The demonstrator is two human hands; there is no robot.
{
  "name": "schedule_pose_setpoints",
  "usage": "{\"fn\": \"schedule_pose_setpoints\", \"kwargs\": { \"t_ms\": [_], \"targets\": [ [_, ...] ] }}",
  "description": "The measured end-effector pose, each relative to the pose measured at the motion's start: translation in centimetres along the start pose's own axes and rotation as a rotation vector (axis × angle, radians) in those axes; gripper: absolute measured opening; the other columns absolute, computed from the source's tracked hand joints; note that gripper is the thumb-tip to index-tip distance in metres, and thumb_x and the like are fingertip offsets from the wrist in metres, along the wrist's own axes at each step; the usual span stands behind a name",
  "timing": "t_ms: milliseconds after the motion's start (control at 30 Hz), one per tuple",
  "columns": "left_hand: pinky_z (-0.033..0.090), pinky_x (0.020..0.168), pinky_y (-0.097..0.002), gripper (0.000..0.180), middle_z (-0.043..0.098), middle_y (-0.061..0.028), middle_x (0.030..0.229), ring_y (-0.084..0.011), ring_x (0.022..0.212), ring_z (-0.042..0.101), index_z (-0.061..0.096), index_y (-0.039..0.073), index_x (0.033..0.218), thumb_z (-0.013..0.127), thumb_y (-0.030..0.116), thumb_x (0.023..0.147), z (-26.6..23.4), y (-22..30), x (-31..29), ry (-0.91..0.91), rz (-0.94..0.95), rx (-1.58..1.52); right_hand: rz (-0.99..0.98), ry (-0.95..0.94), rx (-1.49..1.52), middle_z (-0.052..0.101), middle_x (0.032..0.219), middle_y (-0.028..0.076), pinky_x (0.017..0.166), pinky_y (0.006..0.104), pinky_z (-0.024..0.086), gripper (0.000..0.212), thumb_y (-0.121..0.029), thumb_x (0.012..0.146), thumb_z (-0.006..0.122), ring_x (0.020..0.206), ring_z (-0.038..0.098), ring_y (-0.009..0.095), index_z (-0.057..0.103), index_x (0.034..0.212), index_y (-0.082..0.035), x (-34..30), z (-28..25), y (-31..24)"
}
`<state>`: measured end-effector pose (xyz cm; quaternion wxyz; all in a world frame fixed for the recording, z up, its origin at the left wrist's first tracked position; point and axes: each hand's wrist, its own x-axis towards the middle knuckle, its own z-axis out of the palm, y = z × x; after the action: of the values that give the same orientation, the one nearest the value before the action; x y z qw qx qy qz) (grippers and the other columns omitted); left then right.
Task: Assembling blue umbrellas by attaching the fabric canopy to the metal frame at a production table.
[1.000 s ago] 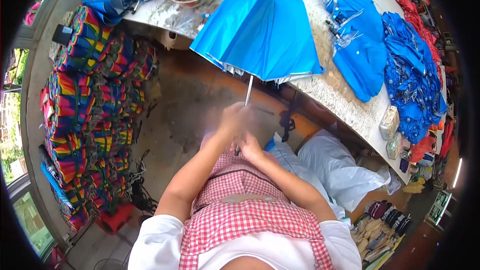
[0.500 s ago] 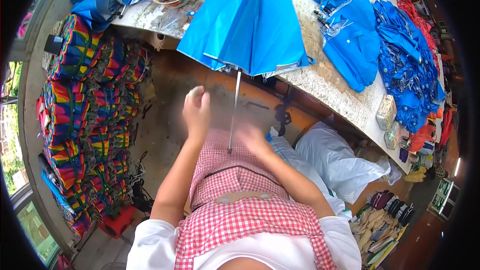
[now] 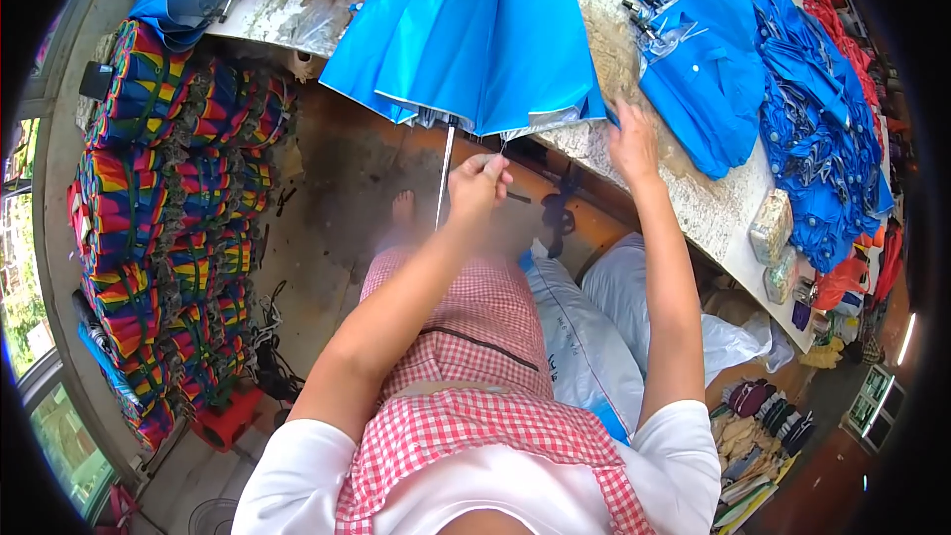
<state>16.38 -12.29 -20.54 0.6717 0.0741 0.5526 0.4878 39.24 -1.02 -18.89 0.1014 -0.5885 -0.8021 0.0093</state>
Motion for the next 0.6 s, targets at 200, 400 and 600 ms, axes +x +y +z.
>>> {"fn": "schedule_pose_setpoints", "kwargs": {
  "t_ms": [200, 400, 600],
  "targets": [
    [0.03, 0.04, -0.0183, 0.009, 0.056, -0.0023, 0.064, -0.0052, 0.046, 0.044, 0.059, 0.004, 0.084, 0.053, 0.011, 0.086, -0.3, 1.6, -0.5, 0.13, 0.142, 0.068, 0.736, -0.308, 1.584, 0.057, 0.08, 0.005, 0.047, 0.0238, 0.041, 0.03, -0.012, 0.08, 0.057, 0.057, 0.05, 0.008, 0.054, 0.108, -0.003, -5.6, -3.8, -1.1],
    [0.03, 0.042, -0.0175, 0.009, 0.056, -0.0009, 0.063, -0.0036, 0.047, 0.043, 0.061, 0.005, 0.08, 0.055, 0.01, 0.084, -0.3, 1.6, -0.2, 0.113, 0.219, 0.106, 0.37, -0.333, 1.186, 0.058, 0.075, 0.002, 0.048, 0.0275, 0.043, 0.017, -0.015, 0.082, 0.055, 0.057, 0.055, 0.014, 0.058, 0.096, -0.006, -5.3, -5.2, -7.5],
    [0.031, 0.044, -0.0177, 0.008, 0.056, -0.0006, 0.064, -0.0035, 0.048, 0.043, 0.061, 0.005, 0.08, 0.056, 0.01, 0.083, -0.3, 2.2, -0.7, 0.132, 0.203, 0.104, -0.349, -0.03, 0.257, 0.057, 0.07, 0.007, 0.049, 0.0332, 0.045, 0.017, -0.02, 0.077, 0.061, 0.057, 0.056, 0.025, 0.06, 0.092, -0.012, -2.9, -4.4, -10.8]
  ]
}}
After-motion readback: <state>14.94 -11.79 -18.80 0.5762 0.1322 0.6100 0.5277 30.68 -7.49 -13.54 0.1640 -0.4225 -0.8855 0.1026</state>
